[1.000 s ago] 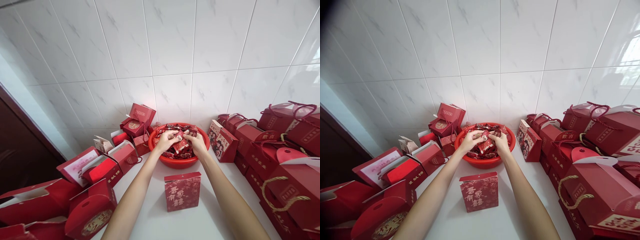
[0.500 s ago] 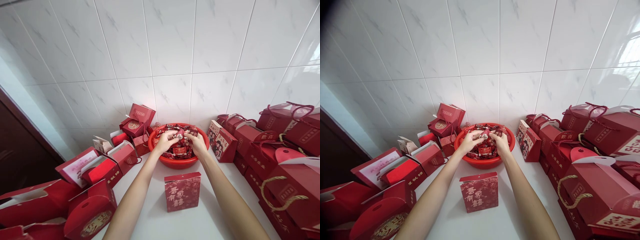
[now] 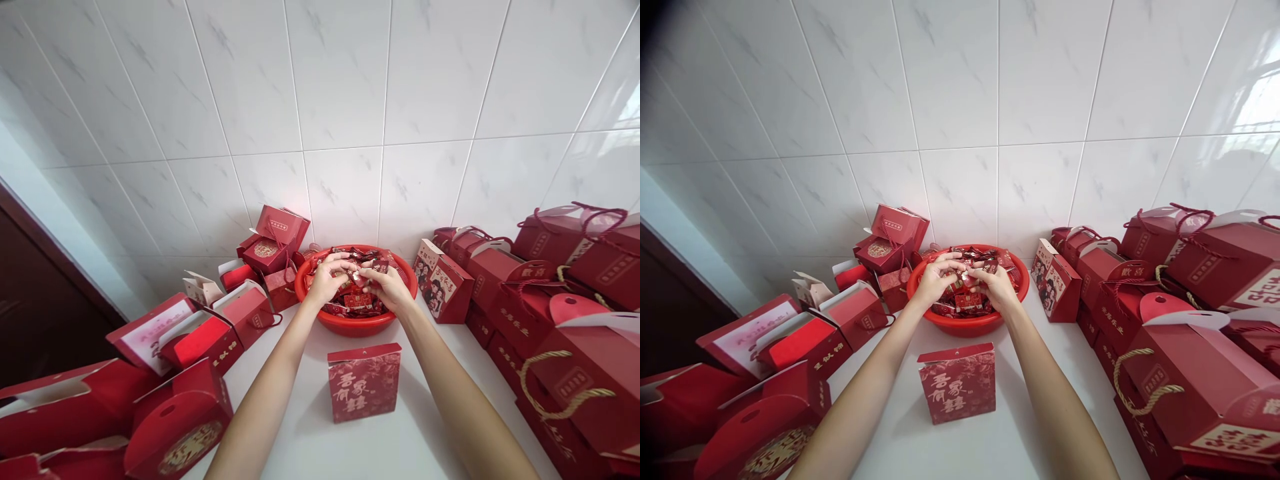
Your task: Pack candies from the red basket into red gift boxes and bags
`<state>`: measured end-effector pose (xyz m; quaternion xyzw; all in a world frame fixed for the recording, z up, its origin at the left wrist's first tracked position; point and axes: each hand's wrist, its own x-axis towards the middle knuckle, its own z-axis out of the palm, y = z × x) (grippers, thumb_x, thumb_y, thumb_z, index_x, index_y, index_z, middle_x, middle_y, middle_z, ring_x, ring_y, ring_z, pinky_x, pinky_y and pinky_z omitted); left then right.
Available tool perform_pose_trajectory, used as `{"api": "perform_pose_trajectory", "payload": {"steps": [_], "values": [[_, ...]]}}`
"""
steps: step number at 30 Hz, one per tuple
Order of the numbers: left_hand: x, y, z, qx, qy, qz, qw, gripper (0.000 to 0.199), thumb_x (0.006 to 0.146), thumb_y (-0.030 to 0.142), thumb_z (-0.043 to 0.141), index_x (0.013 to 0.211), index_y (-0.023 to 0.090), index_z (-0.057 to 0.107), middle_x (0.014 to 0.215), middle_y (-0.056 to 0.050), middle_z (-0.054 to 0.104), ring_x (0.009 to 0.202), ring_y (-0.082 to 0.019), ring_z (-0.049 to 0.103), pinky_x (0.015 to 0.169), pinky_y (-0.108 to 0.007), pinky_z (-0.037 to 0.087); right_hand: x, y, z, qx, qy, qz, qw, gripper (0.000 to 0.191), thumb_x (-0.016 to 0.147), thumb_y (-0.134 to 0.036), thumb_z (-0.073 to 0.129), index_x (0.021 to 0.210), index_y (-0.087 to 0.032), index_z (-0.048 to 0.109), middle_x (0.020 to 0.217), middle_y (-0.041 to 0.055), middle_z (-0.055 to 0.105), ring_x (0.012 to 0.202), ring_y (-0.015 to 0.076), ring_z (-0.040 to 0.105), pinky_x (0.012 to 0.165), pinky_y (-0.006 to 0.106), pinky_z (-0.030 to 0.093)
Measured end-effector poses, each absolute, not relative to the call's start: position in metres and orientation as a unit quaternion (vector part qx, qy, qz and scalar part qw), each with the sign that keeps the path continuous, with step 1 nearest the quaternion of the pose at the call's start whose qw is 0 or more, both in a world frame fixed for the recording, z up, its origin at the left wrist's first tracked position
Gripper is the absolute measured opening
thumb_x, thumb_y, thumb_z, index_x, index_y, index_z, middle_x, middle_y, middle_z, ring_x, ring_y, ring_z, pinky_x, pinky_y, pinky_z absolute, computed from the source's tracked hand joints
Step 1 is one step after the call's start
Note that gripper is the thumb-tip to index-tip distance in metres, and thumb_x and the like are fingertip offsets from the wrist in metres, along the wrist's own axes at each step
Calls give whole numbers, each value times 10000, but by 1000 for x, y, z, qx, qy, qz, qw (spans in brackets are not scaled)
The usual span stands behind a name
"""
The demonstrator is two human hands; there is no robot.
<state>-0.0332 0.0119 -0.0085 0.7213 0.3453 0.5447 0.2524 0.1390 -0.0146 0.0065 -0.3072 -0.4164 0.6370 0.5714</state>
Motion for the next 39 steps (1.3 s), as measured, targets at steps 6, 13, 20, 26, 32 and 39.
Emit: {"api": "perform_pose_trajectory", "payload": {"steps": [6, 13, 20, 26, 32, 39], "values": [[-30, 9, -4, 683, 368, 567, 277, 377, 684, 70, 542, 955, 209, 766, 1163, -66, 726, 1166, -243, 644, 1019, -396, 513, 140, -16, 5, -332, -419, 617, 577, 402, 484, -185, 860, 833, -174, 660, 686, -12, 680, 595, 128, 630, 474, 204, 501], [-27, 7, -2, 637, 390, 563, 353, 340, 708, 230, 711, 1043, 173, 722, 1172, -94, 740, 1144, -275, 662, 1009, -417, 519, 139, -17, 7, -340, -422, 604, 585, 403, 491, -183, 853, 840, -173, 651, 713, -7, 675, 657, 143, 636, 482, 209, 498], [-30, 11, -4, 600, 440, 587, 319, 305, 737, 186, 659, 1037, 183, 714, 1106, -64, 753, 1085, -245, 676, 963, -374, 535, 137, -12, 12, -352, -328, 620, 619, 143, 716, -244, 620, 792, -204, 506, 670, 30, 700, 552, 165, 644, 415, 232, 493], [-34, 9, -4, 601, 533, 584, 118, 234, 745, 135, 611, 921, 204, 749, 1021, -55, 736, 1004, -237, 682, 960, -367, 537, 138, -7, 9, -374, -291, 585, 658, 96, 663, -200, 589, 731, -191, 522, 727, 36, 711, 528, 148, 642, 370, 208, 452], [-20, 5, -6, 803, 457, 367, 110, 292, 727, 90, 599, 932, 201, 775, 1001, -59, 760, 986, -246, 687, 960, -384, 535, 140, -6, 4, -351, -296, 544, 702, 202, 576, -219, 729, 730, -184, 604, 721, 4, 660, 602, 132, 635, 488, 233, 552], [-20, 20, 4, 768, 557, 313, 34, 403, 815, 70, 541, 1173, 144, 712, 1298, -120, 678, 1242, -242, 590, 1104, -354, 422, 140, -4, 7, -345, -229, 536, 736, 98, 648, -247, 593, 716, -180, 610, 742, 16, 690, 610, 133, 637, 517, 254, 577]]}}
